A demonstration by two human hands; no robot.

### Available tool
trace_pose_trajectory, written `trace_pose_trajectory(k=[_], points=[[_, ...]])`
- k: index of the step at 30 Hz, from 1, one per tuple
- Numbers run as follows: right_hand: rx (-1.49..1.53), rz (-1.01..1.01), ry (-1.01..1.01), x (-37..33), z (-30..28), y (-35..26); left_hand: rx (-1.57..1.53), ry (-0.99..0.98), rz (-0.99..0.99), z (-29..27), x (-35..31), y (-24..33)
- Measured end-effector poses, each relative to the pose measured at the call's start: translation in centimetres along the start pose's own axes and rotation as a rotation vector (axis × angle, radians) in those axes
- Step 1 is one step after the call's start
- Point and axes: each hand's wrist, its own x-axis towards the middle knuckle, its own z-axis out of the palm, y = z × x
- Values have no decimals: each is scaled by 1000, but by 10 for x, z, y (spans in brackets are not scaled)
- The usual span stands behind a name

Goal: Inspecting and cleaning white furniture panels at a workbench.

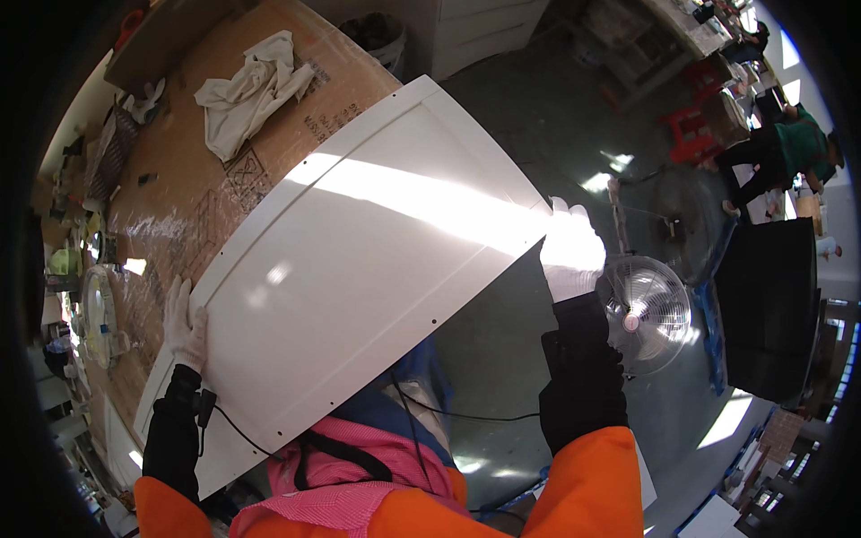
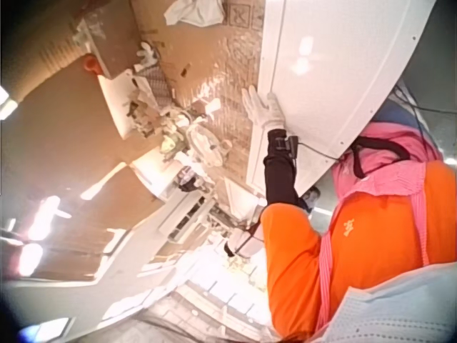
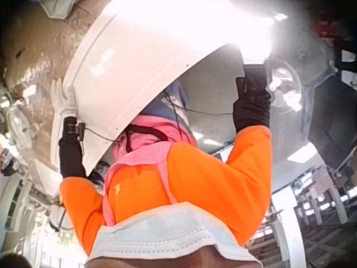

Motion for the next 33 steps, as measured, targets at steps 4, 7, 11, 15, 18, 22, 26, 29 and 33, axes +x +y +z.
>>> trace_pose_trajectory(k=[4, 7, 11, 15, 18, 22, 26, 29, 33], points=[[-121, 1, -55, -5, -7, -18, -7, 8, -9, 1, -2, -4], [-100, 59, -70, -11, 0, -15, -23, 15, -1, 0, 1, -1], [-66, 27, -61, 6, -6, -20, -36, 11, -33, -4, 1, 1], [-70, 119, -91, -14, 9, -17, -28, 8, -25, 1, 3, 7], [-97, 148, -153, -2, 9, -23, -32, 21, -42, -4, 2, 4], [-51, 328, -310, 10, 12, -31, -33, 28, -50, -1, 3, 3], [-119, 324, -318, 7, 10, -40, -38, 9, -75, -6, -1, 3], [-114, 324, -277, 2, 14, -39, -41, 10, -84, -9, -2, 4], [-180, 403, -314, 3, 31, -40, -49, 13, -81, -5, 4, 3]])
